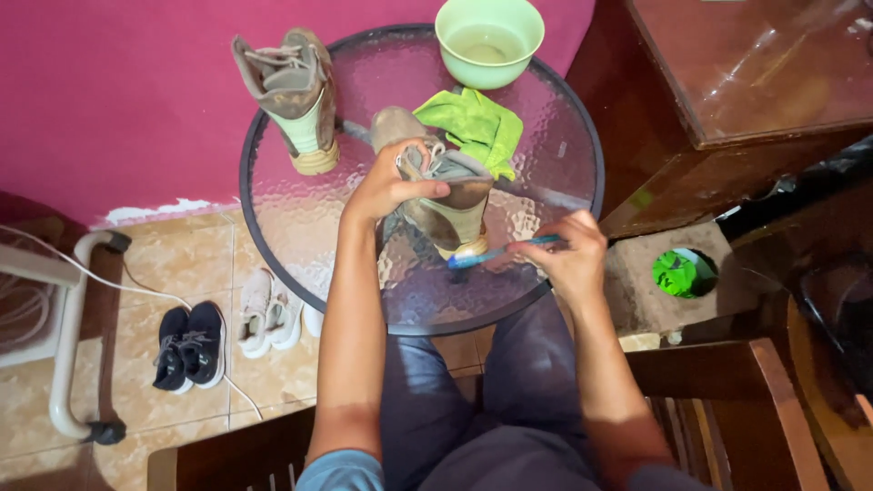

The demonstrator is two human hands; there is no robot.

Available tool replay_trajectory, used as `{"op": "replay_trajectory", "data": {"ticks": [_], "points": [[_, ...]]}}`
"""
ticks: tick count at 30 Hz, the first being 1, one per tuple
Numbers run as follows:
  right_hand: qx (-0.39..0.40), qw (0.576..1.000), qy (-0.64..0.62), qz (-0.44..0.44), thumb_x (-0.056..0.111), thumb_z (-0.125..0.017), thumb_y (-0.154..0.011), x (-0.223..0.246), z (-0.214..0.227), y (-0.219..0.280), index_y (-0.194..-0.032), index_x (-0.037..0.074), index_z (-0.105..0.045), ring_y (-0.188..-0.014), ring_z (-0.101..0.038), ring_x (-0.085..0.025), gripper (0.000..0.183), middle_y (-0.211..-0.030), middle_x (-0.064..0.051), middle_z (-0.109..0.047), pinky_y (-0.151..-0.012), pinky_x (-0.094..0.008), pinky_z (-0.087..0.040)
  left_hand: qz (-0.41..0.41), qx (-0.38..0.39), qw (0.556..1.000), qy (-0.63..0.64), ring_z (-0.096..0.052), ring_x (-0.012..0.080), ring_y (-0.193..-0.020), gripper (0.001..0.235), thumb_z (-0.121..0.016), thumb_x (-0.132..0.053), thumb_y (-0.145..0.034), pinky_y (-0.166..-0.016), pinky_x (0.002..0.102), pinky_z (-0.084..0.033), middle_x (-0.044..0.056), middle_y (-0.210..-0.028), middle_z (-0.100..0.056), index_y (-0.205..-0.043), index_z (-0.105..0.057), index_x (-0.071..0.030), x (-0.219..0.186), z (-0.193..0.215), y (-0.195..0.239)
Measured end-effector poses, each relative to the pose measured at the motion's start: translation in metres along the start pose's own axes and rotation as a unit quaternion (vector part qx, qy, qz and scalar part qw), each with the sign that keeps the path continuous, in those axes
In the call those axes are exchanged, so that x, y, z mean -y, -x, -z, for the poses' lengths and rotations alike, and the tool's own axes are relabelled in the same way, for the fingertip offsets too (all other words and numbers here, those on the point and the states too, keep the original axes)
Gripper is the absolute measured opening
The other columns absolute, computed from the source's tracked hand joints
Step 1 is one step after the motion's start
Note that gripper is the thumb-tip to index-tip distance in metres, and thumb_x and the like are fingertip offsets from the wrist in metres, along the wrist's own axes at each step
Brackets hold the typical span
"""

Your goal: The person scrubs a beige high-top sneaker with a blue toothbrush, focusing on the upper and midsole areas. A green cloth and a bowl of water are on the glass table, and the person rotates the shoe to access different sides.

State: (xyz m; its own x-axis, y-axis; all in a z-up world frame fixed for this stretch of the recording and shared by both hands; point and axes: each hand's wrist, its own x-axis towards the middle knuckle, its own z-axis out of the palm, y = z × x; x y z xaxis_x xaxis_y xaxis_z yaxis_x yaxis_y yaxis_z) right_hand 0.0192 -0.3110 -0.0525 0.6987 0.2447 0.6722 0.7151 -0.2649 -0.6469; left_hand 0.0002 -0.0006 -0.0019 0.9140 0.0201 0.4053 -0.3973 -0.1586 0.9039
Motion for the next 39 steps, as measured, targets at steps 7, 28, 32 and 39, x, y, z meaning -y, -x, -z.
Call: {"op": "replay_trajectory", "data": {"ticks": [7,28,32,39], "points": [[-0.01,1.0,-0.015,0.002,0.034,-0.101,-0.066,-0.021,-0.012,-0.013,-0.08,0.011,-0.074,-0.069,-0.059,-0.027,0.038,-0.072,-0.009,-0.062,-0.068,-0.034,-0.047,0.005,-0.021,1.0,0.02,-0.049,0.0101,-0.063,0.036,-0.093,-0.024,-0.068,-0.059,0.024,-0.039,0.001,-0.068,-0.056,-0.08,-0.062,-0.01,-0.009,-0.002,0.001],[0.252,0.962,0.063,-0.078,0.049,-0.082,-0.08,0.006,-0.008,-0.049,-0.081,0.009,-0.076,-0.081,-0.071,-0.041,0.041,-0.078,-0.019,-0.072,-0.074,-0.047,-0.055,0.024,-0.09,0.995,-0.024,-0.052,0.0099,-0.068,0.044,-0.098,-0.026,-0.061,-0.061,0.022,-0.039,-0.001,-0.073,-0.058,-0.087,-0.066,-0.011,0.02,-0.006,0.01],[0.427,0.882,0.196,-0.019,0.061,-0.076,-0.08,0.008,-0.009,-0.096,-0.082,0.013,-0.077,-0.089,-0.074,-0.039,0.048,-0.082,-0.017,-0.076,-0.081,-0.048,-0.058,0.036,-0.193,0.98,-0.023,-0.059,0.0133,-0.08,0.053,-0.101,-0.025,-0.057,-0.072,0.024,-0.046,0.004,-0.085,-0.065,-0.1,-0.071,-0.013,0.024,-0.018,0.022],[0.219,0.849,0.294,0.38,0.078,-0.06,-0.088,-0.022,0.001,-0.1,-0.078,0.024,-0.063,-0.053,-0.064,-0.021,0.055,-0.057,0.002,-0.056,-0.054,-0.035,-0.053,-0.007,-0.345,0.934,-0.095,-0.052,0.0333,-0.126,0.088,-0.098,-0.03,-0.068,-0.115,0.047,-0.036,0.021,-0.129,-0.058,-0.139,-0.05,-0.009,-0.019,-0.059,0.059]]}}
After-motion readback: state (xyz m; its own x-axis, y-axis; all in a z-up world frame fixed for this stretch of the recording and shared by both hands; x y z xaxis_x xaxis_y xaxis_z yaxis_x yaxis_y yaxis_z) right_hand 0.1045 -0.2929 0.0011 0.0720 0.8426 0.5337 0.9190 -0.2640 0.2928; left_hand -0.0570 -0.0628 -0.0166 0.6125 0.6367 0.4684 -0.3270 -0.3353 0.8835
